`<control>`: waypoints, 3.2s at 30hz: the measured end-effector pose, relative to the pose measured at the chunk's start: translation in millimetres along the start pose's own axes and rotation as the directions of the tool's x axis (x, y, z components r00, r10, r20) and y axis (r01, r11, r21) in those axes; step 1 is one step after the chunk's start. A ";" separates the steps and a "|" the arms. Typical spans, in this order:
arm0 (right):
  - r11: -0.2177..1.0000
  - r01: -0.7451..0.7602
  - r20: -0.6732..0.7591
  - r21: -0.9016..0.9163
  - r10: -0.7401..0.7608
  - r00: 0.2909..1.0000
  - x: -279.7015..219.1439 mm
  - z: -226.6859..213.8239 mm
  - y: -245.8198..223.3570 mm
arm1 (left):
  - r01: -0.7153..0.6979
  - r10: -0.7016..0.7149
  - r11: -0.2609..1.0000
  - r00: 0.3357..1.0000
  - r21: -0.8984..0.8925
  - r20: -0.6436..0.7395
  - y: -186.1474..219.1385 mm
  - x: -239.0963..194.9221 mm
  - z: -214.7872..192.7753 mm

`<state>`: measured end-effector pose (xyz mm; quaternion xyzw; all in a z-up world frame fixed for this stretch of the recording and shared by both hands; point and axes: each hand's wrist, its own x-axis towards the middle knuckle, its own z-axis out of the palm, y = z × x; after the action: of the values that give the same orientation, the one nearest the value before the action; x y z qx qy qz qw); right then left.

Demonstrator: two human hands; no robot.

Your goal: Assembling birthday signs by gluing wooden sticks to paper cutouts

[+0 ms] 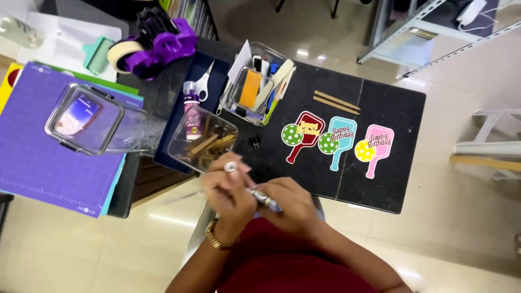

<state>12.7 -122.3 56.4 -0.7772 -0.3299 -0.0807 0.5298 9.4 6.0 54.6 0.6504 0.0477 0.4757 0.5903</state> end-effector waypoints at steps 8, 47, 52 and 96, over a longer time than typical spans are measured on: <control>0.966 -0.253 0.203 -0.048 0.257 0.945 -6.6 30.0 124.2 | 0.022 -0.005 0.995 0.987 0.102 -0.158 11.4 26.1 -58.2; 0.561 -0.828 0.259 -0.024 0.803 0.536 -47.5 -41.4 70.0 | 0.478 -0.498 0.686 0.858 -0.548 0.125 16.9 79.0 2.9; 0.465 -0.868 0.236 -0.173 0.875 0.422 -24.6 -46.3 31.1 | 0.345 -0.342 0.862 0.937 -0.372 0.076 33.7 84.3 13.1; 0.953 0.184 -0.074 -0.239 -0.207 0.976 61.3 -104.8 -38.8 | -0.083 0.154 0.983 0.864 -0.165 0.479 51.9 70.7 65.8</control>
<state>60.2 -179.4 160.0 -0.7920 -0.3673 -0.2086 0.4408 66.2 -12.9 146.4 0.7086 -0.1766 0.3331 0.5965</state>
